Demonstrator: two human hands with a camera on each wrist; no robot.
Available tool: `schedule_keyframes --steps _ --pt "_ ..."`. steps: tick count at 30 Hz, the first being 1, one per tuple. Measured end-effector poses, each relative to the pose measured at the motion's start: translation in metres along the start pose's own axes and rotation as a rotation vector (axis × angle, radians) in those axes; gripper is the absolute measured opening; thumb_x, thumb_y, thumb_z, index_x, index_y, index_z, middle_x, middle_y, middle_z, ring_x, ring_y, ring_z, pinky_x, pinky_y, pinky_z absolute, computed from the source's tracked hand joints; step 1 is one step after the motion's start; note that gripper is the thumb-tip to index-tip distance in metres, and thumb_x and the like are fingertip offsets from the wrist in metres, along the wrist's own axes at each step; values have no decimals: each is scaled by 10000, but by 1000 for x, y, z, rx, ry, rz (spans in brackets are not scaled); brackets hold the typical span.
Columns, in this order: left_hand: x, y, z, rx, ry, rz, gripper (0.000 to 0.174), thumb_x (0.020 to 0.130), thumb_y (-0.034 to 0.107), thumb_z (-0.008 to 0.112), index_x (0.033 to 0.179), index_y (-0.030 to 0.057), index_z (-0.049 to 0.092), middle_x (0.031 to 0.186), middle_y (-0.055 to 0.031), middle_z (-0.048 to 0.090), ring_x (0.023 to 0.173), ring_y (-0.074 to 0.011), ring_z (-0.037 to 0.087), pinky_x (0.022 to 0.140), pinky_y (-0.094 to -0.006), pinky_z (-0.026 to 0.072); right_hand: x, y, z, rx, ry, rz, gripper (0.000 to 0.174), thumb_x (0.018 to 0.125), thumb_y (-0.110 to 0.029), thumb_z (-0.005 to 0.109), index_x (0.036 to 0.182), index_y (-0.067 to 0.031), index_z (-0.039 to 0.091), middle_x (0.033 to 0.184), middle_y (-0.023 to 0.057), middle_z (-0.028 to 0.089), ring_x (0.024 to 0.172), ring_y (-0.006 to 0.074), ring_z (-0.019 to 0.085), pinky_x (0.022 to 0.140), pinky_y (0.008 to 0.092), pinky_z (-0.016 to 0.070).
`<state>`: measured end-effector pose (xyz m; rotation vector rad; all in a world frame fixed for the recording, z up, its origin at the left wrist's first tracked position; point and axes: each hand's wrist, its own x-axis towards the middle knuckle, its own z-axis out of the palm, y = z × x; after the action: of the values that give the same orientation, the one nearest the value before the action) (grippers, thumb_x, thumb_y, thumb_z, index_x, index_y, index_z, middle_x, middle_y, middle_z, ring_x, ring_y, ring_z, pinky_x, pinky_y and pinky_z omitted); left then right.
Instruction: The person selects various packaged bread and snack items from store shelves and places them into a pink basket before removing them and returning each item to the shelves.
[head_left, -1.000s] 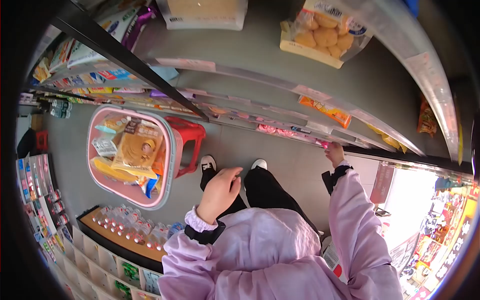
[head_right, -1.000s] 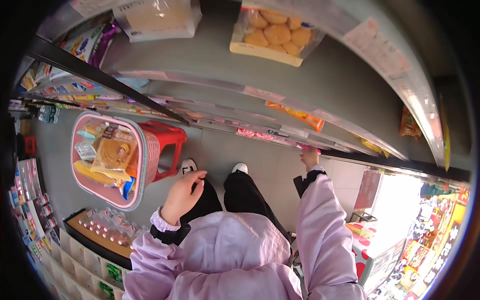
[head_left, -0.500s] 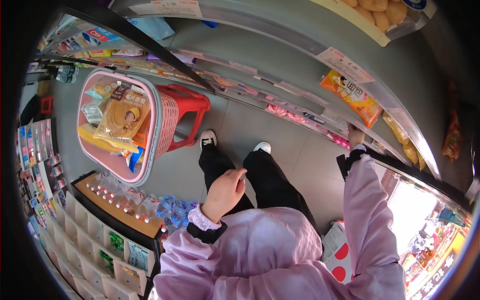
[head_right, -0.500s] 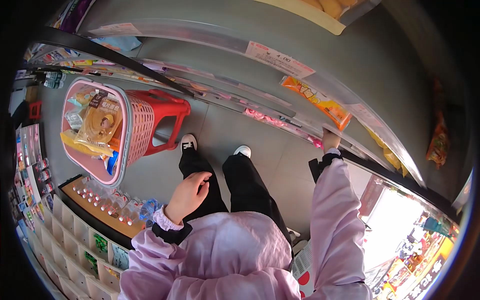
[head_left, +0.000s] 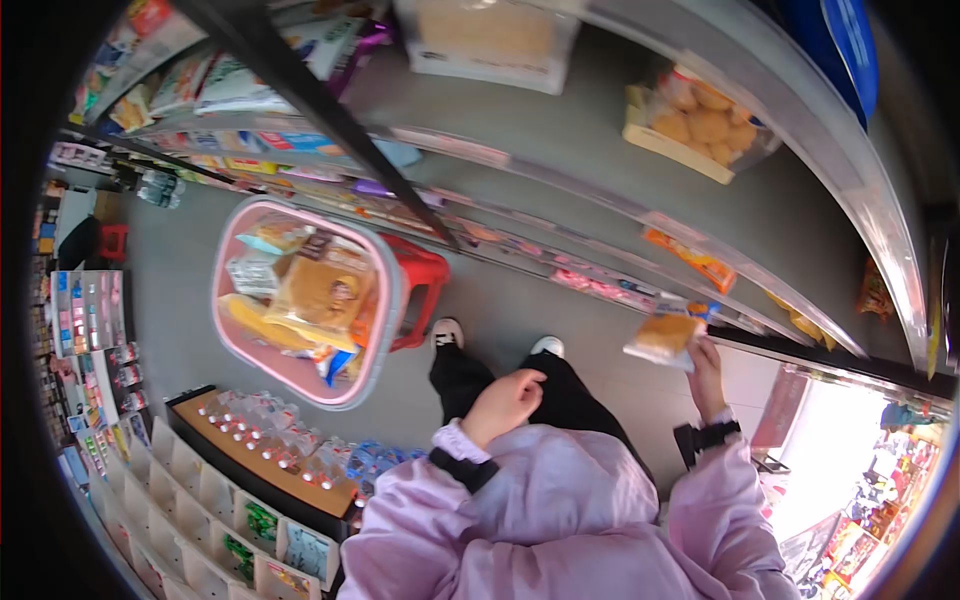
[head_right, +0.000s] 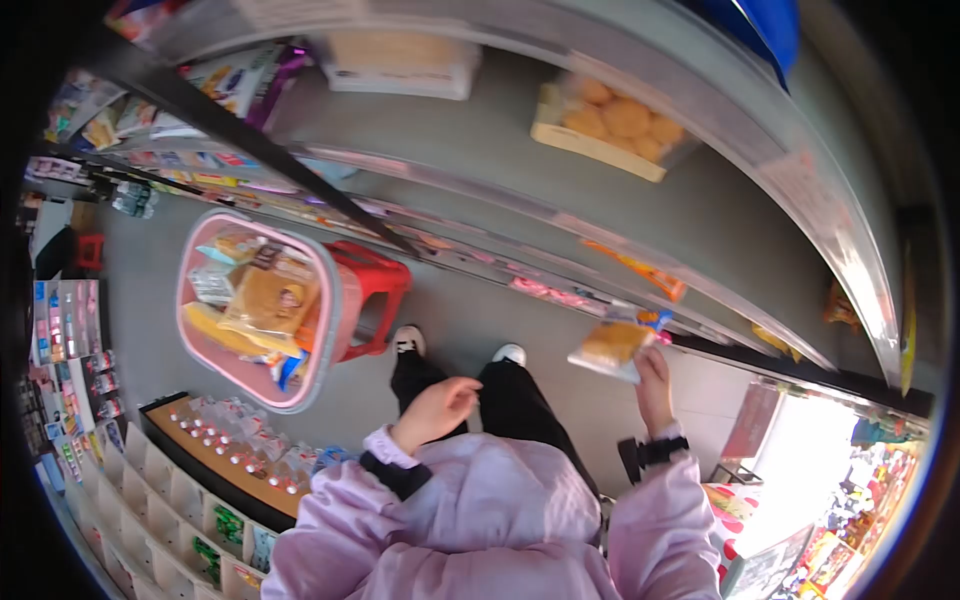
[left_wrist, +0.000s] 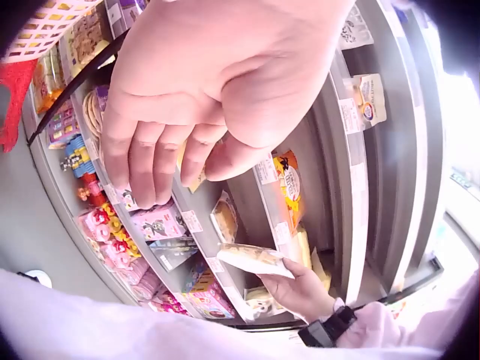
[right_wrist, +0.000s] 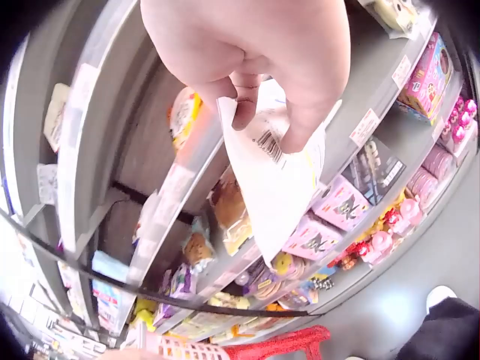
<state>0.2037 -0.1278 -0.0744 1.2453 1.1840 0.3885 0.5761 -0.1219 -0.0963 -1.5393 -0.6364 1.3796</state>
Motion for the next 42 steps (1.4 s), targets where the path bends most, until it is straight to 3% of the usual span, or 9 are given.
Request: schedule_keyframes --steps 3,6,9,11,13,17,23,31,42 --pt "5 -19 -8 -190 -111 40 266 829 120 543 1070 8 525 857 -98 604 785 -167 600 706 -276 488 -49 -24 51 39 -73 102 140 837 -70 511 974 -45 532 906 5 536 868 101 504 781 249 405" --pt "-5 -1 -43 -571 -234 -256 350 870 224 502 1153 26 449 970 -108 571 826 -182 586 745 -298 485 -76 -50 118 25 -274 153 112 821 -58 513 930 -43 533 895 8 535 869 109 501 784 258 402" --pt "-28 13 -81 -885 -157 -388 409 907 326 413 1217 64 362 1104 -118 514 886 -189 571 782 -334 479 -81 -57 188 -181 -484 -34 94 790 -31 523 883 -29 525 965 42 536 897 132 503 782 262 398" --pt "-46 5 -114 -1185 -164 -236 396 914 345 404 1207 80 371 1119 -125 513 958 -217 555 837 -360 460 -90 -84 268 -119 -667 -131 70 763 -16 540 830 -15 519 1069 93 515 923 149 495 783 273 396" --pt "-76 1 -146 -1307 -36 -69 455 910 394 393 1228 70 359 1174 -117 491 1058 -226 514 866 -367 448 -85 -90 319 -304 -922 -194 67 749 -16 551 806 -2 519 1141 144 483 946 177 498 791 293 400" --pt "-134 -19 -207 -1332 296 -27 430 912 375 380 1212 66 391 1179 -132 496 1082 -249 492 925 -419 395 -86 -83 424 -400 -1194 -400 94 718 -50 564 742 3 491 1109 169 498 918 256 526 771 312 416" --pt "-182 -83 -240 -1456 623 32 335 892 237 420 1150 22 430 1133 -84 516 1049 -207 496 921 -369 387 -105 -45 532 -690 -1378 -522 125 729 -113 518 737 6 483 970 140 525 846 305 543 687 365 445" --pt "-201 -89 -253 -1351 762 -137 461 848 59 497 1248 -15 282 1112 -125 487 1030 -216 496 900 -348 408 -94 25 587 -991 -1431 -626 133 752 -108 485 811 -3 542 834 145 559 764 325 563 655 406 454" --pt "-190 -74 -231 -1083 807 -137 487 813 18 490 1247 -21 273 1096 -118 461 970 -201 495 852 -331 420 -117 -11 507 -1153 -1076 -632 245 759 -149 518 974 -33 524 793 144 566 706 314 587 610 410 473"
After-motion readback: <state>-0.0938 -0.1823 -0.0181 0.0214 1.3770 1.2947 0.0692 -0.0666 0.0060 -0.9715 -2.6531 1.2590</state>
